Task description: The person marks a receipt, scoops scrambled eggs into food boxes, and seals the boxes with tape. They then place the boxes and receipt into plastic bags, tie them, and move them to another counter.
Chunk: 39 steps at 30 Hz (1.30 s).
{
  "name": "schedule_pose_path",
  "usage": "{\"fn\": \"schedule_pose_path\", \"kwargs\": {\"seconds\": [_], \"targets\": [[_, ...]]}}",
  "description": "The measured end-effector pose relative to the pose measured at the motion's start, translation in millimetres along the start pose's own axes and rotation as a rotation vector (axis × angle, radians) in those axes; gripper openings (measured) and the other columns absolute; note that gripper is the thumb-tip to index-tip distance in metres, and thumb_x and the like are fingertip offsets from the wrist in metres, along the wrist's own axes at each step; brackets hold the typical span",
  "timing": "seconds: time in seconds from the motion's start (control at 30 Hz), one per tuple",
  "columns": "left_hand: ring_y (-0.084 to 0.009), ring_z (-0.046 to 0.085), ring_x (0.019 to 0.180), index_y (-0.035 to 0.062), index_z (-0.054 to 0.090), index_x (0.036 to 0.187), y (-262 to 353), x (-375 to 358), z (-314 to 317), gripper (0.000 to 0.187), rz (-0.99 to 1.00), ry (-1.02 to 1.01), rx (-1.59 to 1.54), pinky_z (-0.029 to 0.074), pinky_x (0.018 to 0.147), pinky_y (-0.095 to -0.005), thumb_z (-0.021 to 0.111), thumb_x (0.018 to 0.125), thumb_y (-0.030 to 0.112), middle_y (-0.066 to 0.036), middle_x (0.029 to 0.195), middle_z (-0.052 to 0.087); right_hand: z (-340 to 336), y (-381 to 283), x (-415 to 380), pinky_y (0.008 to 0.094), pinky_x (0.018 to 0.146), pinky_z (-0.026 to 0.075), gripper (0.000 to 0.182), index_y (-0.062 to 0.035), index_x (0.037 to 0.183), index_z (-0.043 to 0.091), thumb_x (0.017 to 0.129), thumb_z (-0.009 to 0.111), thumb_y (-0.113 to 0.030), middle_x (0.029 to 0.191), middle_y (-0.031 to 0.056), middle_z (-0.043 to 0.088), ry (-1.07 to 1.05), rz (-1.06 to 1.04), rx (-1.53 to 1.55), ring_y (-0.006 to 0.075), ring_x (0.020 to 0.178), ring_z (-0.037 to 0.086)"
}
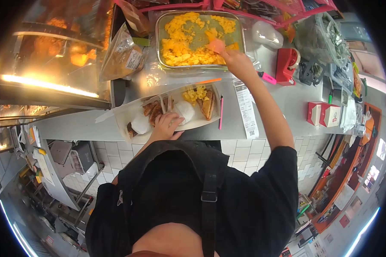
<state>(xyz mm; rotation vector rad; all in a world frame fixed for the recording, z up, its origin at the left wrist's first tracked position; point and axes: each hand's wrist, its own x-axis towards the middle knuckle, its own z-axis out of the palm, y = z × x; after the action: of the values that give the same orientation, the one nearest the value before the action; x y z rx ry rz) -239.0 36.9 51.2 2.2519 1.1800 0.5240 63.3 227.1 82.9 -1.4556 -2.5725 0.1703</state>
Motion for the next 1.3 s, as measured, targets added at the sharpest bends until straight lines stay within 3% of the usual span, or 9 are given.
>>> {"fn": "schedule_pose_path", "kwargs": {"seconds": [0.2,0.3,0.6,0.8,0.87,1.07,1.2,1.23,1.3], "targets": [[-0.0263,0.047,0.106,0.0117,0.053,0.113,2,1,-3,0.053,-0.011,-0.025,-0.012,0.034,0.089,-0.0434,0.071,0.064,0.017,-0.008,0.111,0.049,6,29,21,0.0423,0.059,0.049,0.014,-0.0053,0.091,0.055,0.079,0.049,-0.005,0.076,0.0149,0.061,0.354,0.072,0.05,0.0315,0.07,0.061],[-0.0265,0.047,0.106,0.0151,0.052,0.115,-1,0,1,0.058,-0.012,-0.01,-0.031,0.034,0.088,-0.044,0.072,0.061,0.016,-0.007,0.109,0.049,27,47,39,0.0427,0.06,0.049,0.014,-0.0062,0.093,0.057,0.081,0.048,-0.008,0.079,0.0159,0.062,0.231,0.25,-0.019,0.0325,0.069,0.061],[-0.024,0.046,0.109,0.0125,0.051,0.116,1,2,-6,0.059,-0.012,-0.055,-0.025,0.034,0.089,-0.0443,0.07,0.06,0.014,-0.007,0.111,0.049,26,-15,41,0.0442,0.063,0.047,0.02,-0.0086,0.101,0.061,0.085,0.05,-0.016,0.08,0.0202,0.062,-0.018,-0.011,0.345,0.0391,0.074,0.058],[-0.0242,0.046,0.108,0.0125,0.05,0.116,2,2,-6,0.06,0.008,-0.022,-0.007,0.034,0.088,-0.0435,0.07,0.059,0.012,-0.007,0.111,0.049,38,-8,52,0.0329,0.058,0.045,0.022,-0.0023,0.101,0.061,0.087,0.052,-0.017,0.065,0.0114,0.058,-0.104,0.226,0.755,0.0202,0.057,0.055],[-0.0243,0.046,0.108,0.0125,0.05,0.116,2,3,-7,0.061,0.004,-0.031,-0.008,0.034,0.088,-0.0434,0.071,0.059,0.012,-0.007,0.111,0.049,49,4,54,0.0249,0.054,0.041,0.024,0.0025,0.101,0.06,0.088,0.051,-0.016,0.058,0.0008,0.048,-0.172,0.488,1.305,0.009,0.053,0.045],[-0.0272,0.045,0.109,0.0127,0.049,0.118,3,1,-6,0.06,-0.025,-0.043,-0.07,0.032,0.091,-0.0465,0.069,0.061,0.009,-0.008,0.112,0.047,26,26,31,0.0226,0.054,0.041,0.026,0.0036,0.104,0.059,0.088,0.049,-0.015,0.057,-0.0002,0.046,0.046,0.715,1.619,0.0083,0.051,0.044],[-0.0274,0.045,0.109,0.012,0.049,0.117,4,2,-8,0.059,-0.026,-0.048,-0.067,0.032,0.091,-0.0456,0.069,0.062,0.009,-0.008,0.111,0.047,8,45,20,0.0393,0.057,0.048,0.024,-0.0019,0.097,0.062,0.086,0.049,-0.018,0.065,0.0171,0.059,0.285,0.342,0.203,0.0289,0.061,0.062],[-0.0274,0.045,0.109,0.012,0.049,0.117,5,2,-9,0.059,-0.028,-0.048,-0.066,0.032,0.091,-0.0456,0.069,0.062,0.009,-0.008,0.111,0.047,16,44,19,0.0393,0.057,0.048,0.024,-0.0019,0.097,0.062,0.086,0.049,-0.018,0.065,0.0171,0.059,0.285,0.341,0.206,0.0289,0.061,0.062],[-0.0273,0.045,0.109,0.0116,0.049,0.117,6,3,-10,0.058,-0.027,-0.046,-0.054,0.032,0.091,-0.0441,0.069,0.062,0.009,-0.008,0.111,0.048,24,39,20,0.044,0.061,0.048,0.024,-0.0043,0.096,0.064,0.086,0.049,-0.02,0.076,0.0191,0.062,-0.164,0.167,-0.161,0.0371,0.068,0.06]]}}
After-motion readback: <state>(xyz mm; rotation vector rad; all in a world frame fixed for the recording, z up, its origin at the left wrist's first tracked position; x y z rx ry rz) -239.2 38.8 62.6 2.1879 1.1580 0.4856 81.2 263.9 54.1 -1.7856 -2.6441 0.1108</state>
